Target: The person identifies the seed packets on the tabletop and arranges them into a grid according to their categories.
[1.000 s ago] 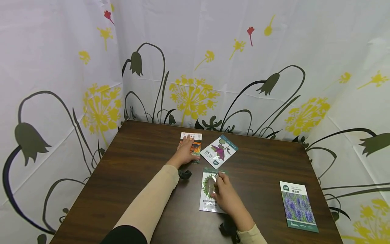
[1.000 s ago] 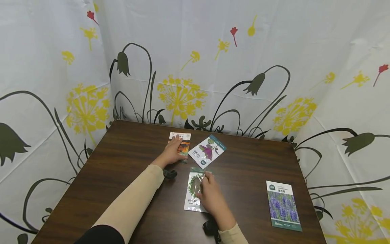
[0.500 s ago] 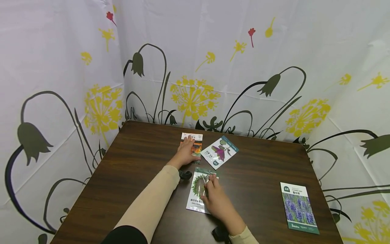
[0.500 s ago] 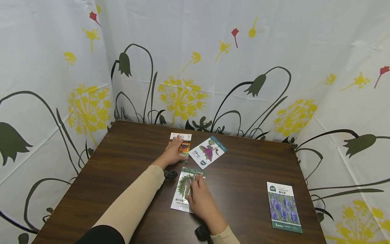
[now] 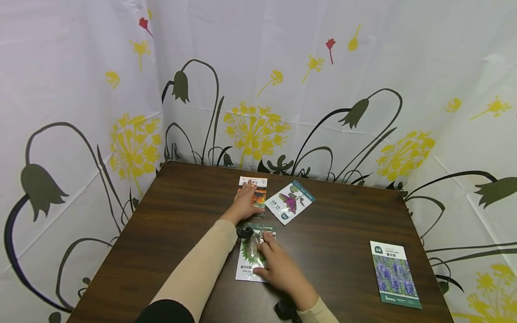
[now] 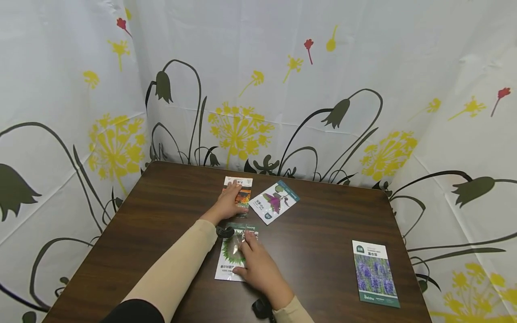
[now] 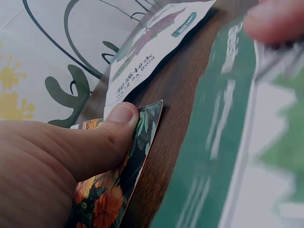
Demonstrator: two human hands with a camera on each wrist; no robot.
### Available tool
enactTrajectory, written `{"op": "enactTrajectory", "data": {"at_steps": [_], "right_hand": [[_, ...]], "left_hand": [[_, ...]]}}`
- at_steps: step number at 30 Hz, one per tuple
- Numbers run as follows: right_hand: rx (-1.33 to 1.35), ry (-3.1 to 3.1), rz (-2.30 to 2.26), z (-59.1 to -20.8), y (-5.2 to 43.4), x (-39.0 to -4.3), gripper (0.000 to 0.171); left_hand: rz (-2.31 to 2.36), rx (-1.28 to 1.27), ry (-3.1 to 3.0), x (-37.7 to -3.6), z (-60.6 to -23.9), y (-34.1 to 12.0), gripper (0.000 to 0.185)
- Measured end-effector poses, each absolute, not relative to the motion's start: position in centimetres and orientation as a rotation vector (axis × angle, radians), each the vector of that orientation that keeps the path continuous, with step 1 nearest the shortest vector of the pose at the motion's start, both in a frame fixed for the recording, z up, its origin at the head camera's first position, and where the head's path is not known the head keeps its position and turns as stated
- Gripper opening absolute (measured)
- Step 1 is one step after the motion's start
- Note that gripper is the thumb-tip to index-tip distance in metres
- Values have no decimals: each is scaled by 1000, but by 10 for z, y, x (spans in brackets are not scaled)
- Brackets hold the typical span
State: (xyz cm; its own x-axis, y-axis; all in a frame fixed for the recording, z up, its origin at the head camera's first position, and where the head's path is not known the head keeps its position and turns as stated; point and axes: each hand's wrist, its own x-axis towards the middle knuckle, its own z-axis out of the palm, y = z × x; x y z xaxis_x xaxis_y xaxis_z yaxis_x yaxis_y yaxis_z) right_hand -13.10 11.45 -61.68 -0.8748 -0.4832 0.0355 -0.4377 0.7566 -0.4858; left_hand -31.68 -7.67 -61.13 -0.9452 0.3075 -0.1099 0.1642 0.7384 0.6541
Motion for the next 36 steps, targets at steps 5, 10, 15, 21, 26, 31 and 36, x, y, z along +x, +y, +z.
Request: {"op": "enactTrajectory", "data": {"at_steps": [5,10,15,21,26,31,36], "right_hand": [[-784,2836,-742,-615,103,-134,58],[-816,2835,-755,-616,96,-136,59],[-860,2842,-790,-619,90,-137,61],[-901,2870,-748,-621,85,-140,62],[-921,2868,-798,-626,85,-142,59],[-911,2837,-918,-629,88,-142,58],[-959,2846,-1005,-628,89,-144,59]], "left_hand": [[984,361,2716,-324,-620,-78,108],[976,342,2694,-325,-623,-78,110],[1008,341,2677,-331,-628,-80,113],[1033,336,2686,-335,-632,-82,113],[991,342,2680,-333,-631,-81,114],[994,360,2665,-332,-629,-79,114],[989,350,2684,-330,-628,-78,111]]}}
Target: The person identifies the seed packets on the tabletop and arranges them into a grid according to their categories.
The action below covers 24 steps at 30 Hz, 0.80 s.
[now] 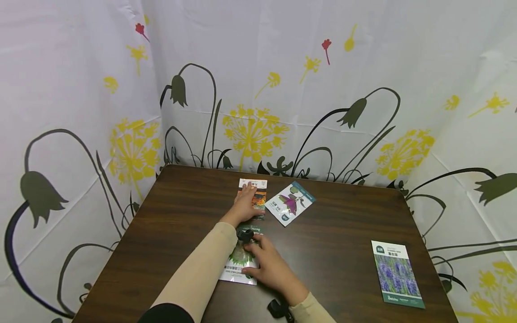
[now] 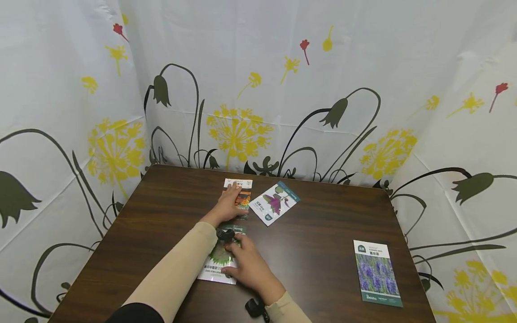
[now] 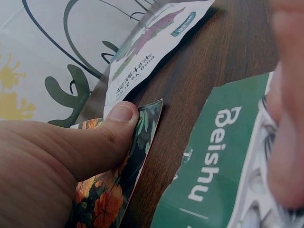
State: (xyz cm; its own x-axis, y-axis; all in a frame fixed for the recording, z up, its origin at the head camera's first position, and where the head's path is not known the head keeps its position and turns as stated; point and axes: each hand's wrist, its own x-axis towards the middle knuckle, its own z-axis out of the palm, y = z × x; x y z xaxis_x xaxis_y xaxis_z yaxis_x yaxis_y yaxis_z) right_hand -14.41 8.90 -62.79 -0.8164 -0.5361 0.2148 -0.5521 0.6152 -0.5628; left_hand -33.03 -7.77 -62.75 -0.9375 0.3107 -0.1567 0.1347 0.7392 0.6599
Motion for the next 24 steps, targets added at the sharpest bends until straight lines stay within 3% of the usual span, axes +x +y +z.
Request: {"op": "enactTrajectory", "data": {"at_steps": [13,19,24], "right_hand": [[896,-2808,1155,-629,94,-148,57],[811,-2744,1171,-625,111,-165,47],[659,-2769,1136,-613,132,-184,54]], "left_hand": [[961,369,2744,-319,-614,-76,106],[966,366,2733,-320,-616,-76,107],[955,365,2732,-321,-617,-77,107]]}}
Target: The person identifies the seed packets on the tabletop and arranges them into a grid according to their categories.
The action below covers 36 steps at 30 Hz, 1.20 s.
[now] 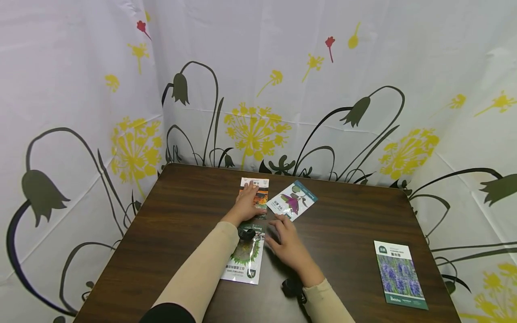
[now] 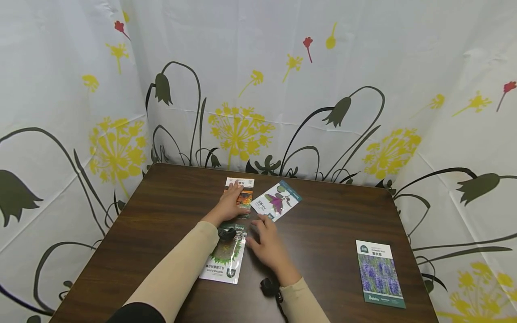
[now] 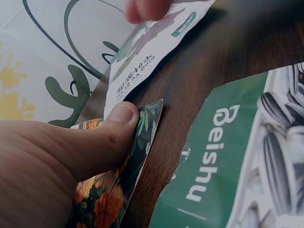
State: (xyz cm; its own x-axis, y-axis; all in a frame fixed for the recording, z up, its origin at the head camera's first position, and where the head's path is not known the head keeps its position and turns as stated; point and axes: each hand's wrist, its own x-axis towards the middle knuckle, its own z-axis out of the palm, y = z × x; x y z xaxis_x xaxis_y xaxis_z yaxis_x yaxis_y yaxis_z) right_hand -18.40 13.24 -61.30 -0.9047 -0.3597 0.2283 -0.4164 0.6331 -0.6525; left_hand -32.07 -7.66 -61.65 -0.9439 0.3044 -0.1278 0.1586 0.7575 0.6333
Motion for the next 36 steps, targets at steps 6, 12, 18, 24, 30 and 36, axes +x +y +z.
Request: {"op": "enactTrajectory", "data": {"at_steps": [6,12,18,24,30,36], "right_hand": [[538,-3001,991,-609,151,-196,71],[520,-3044,883,-606,151,-213,71],[430,-3047,852,-599,150,-221,50],[251,-3023,804,-592,149,-226,26],[206,-2991,648,-591,149,-225,24],[185,-2987,681,-597,153,-226,20]], "left_hand": [[953,366,2728,-320,-615,-77,106],[957,371,2753,-322,-612,-77,105],[974,361,2735,-320,-614,-77,107],[974,363,2752,-320,-615,-78,106],[981,374,2749,-320,-614,-77,106],[988,367,2740,-319,-615,-76,106]]}}
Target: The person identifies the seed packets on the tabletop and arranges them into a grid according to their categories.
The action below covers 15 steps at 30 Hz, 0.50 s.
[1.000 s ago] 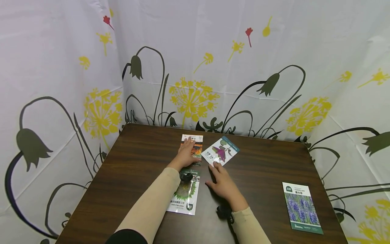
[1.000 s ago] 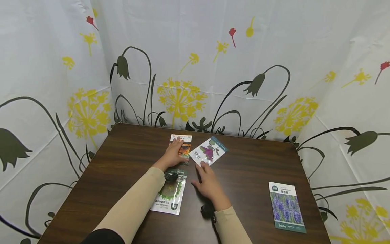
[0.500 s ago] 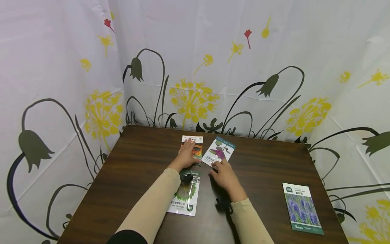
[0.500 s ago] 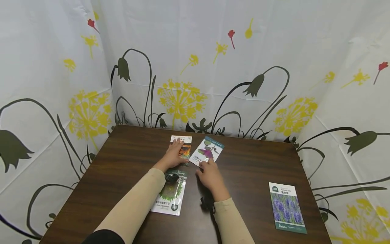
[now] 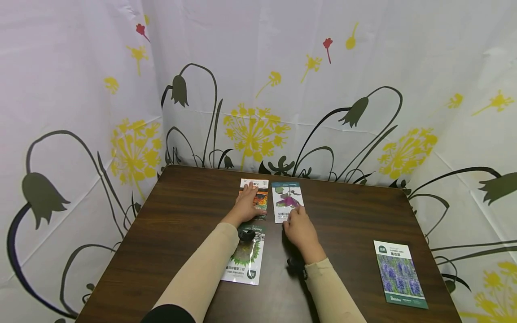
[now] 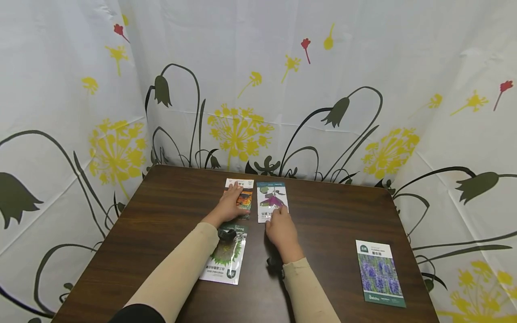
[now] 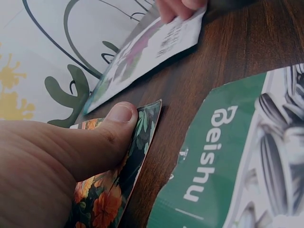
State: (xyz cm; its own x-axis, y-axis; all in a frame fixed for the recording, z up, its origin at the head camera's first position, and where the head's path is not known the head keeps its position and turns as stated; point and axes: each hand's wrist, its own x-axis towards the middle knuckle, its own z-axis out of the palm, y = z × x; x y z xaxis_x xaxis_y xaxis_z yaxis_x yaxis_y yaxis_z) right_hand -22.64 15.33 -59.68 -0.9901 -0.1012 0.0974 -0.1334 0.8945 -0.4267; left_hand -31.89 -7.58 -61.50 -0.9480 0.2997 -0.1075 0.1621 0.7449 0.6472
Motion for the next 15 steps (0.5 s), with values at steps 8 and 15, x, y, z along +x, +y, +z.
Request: {"op": "enactTrajectory", "data": {"at_steps": [8,15], "right_hand": [[187,-3024,759,-603,161,-230,32],[184,-3043,753,-603,167,-230,57]], "left_hand": [[993,361,2737,-320,-615,-76,107],[975,366,2736,-321,-616,-76,107]]}}
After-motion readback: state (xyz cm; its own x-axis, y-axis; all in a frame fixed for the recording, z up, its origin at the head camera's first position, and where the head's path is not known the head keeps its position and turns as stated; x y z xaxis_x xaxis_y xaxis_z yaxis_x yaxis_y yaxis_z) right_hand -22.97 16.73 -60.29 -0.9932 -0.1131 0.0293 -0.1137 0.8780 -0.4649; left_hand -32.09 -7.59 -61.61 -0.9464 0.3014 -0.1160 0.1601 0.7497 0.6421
